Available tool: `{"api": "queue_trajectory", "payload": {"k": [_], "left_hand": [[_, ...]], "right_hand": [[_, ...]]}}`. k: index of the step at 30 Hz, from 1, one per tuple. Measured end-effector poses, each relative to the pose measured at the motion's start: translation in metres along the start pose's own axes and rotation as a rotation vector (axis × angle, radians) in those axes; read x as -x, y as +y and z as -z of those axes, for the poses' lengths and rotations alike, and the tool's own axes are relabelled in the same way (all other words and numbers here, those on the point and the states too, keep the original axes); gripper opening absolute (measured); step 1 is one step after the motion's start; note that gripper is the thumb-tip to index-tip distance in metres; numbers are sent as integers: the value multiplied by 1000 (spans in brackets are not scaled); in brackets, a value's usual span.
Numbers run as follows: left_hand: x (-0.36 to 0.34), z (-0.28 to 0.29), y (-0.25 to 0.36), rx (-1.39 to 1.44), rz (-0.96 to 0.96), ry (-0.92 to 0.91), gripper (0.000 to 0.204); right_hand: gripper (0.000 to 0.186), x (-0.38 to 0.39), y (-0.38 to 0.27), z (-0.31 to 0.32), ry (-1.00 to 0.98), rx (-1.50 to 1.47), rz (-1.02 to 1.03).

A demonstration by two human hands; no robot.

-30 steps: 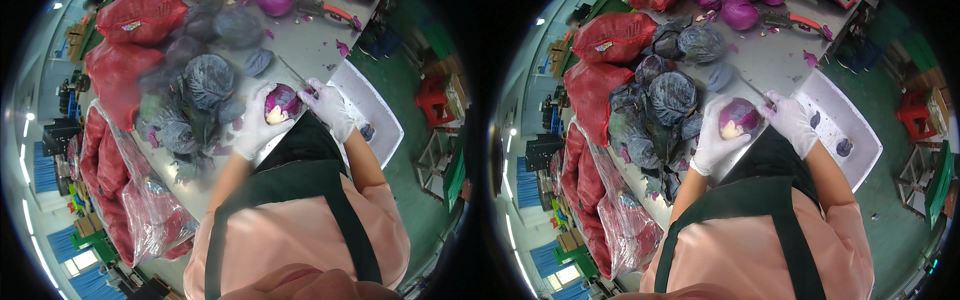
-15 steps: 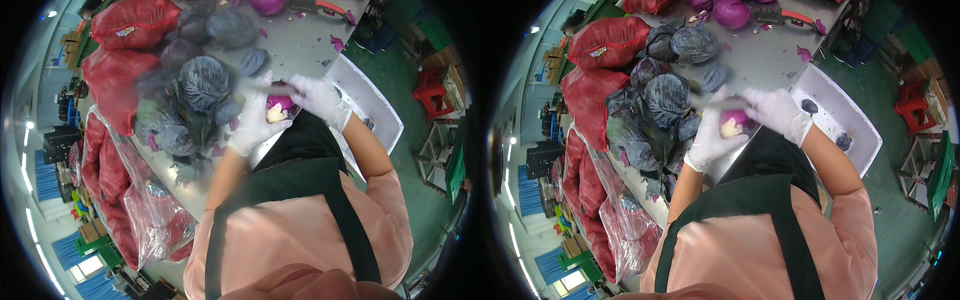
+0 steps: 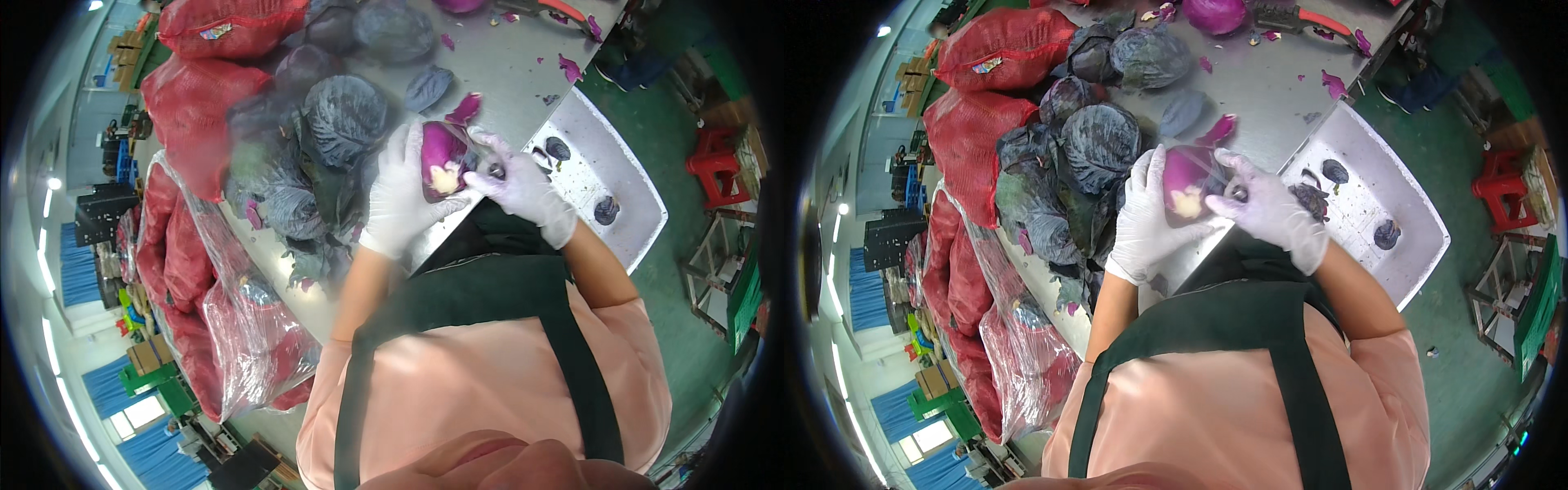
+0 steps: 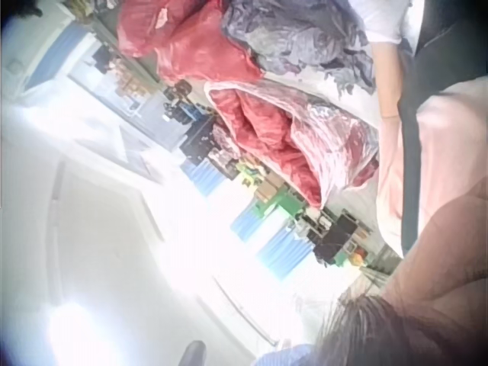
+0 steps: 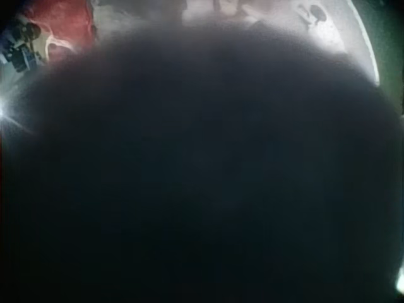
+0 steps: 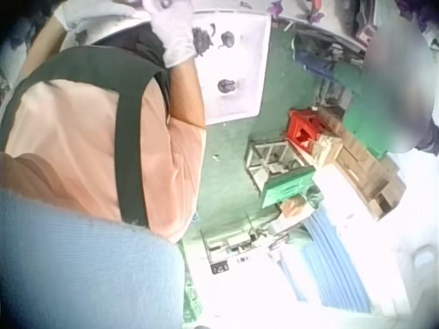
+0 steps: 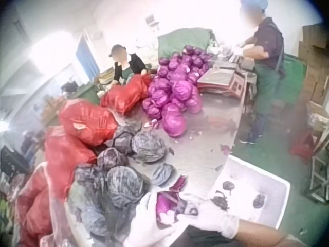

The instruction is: The person removes outer leaves from red cabbages using a knife and hands, then places the trimmed cabbages on a table. Discarded leaves are collected in a white bin and emptied into a green crate.

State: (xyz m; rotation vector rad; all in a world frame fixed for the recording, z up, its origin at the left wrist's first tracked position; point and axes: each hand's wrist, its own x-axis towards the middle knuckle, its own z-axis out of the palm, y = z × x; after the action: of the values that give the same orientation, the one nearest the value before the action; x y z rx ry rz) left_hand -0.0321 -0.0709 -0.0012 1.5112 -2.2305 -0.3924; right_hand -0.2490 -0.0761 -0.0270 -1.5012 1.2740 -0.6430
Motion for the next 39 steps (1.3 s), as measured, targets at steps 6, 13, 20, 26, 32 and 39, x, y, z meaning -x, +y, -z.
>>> {"api": "queue_trajectory", "payload": {"k": [6,13,20,26,32,39], "left_hand": [[-5,-11,4,-80,-41,67,112],[-14,-17,-6,134,-51,86,110],[-16,-17,-3,128,3,68,112],[-13,-19,-3,125,-45,87,112],[-11,-19,-8,183,-37,107,107],[-9,-40,3,422,-63,191,101]], "right_hand": [[71,-10,9,2,80,194,124],[78,-11,16,6,43,404,55],[90,1,-13,-7,58,439,128],[67,-46,19,-4,289,412,108],[57,-31,7,18,47,-92,203],[44,-12,10,11,347,410,456]]}}
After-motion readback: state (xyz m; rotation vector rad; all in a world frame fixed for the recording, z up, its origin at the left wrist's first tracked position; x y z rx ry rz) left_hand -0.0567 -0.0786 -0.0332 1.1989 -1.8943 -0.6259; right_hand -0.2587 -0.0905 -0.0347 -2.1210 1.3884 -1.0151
